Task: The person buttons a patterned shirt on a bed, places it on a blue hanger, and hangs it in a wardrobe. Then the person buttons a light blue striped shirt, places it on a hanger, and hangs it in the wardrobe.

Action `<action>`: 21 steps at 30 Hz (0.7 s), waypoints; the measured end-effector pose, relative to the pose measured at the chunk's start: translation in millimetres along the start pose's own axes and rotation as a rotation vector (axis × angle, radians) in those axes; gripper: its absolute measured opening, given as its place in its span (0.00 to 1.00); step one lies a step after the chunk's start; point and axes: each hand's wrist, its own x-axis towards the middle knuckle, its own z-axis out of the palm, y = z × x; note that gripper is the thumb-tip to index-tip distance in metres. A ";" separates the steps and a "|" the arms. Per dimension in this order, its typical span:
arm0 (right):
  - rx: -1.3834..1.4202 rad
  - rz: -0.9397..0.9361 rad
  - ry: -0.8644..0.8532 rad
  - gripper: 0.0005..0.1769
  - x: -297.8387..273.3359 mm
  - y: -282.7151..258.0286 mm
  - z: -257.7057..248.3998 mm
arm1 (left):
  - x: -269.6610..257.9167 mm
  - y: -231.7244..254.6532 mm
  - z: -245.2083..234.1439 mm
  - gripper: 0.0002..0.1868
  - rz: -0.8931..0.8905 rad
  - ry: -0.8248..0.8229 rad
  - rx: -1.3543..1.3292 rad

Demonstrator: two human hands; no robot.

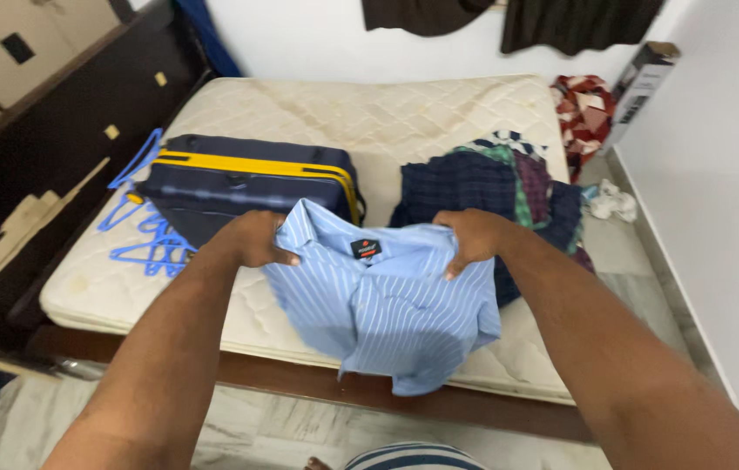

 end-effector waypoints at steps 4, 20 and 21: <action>-0.110 -0.045 0.011 0.22 54.7 -12.1 19.1 | -14.4 -57.7 5.7 0.21 -0.200 0.146 0.090; 0.355 0.013 0.257 0.18 201.3 -84.0 58.7 | -66.0 -214.1 -25.8 0.21 -0.633 0.221 0.113; 0.335 -0.009 0.271 0.19 207.5 -83.9 62.1 | -66.8 -210.7 -29.4 0.22 -0.681 0.198 0.150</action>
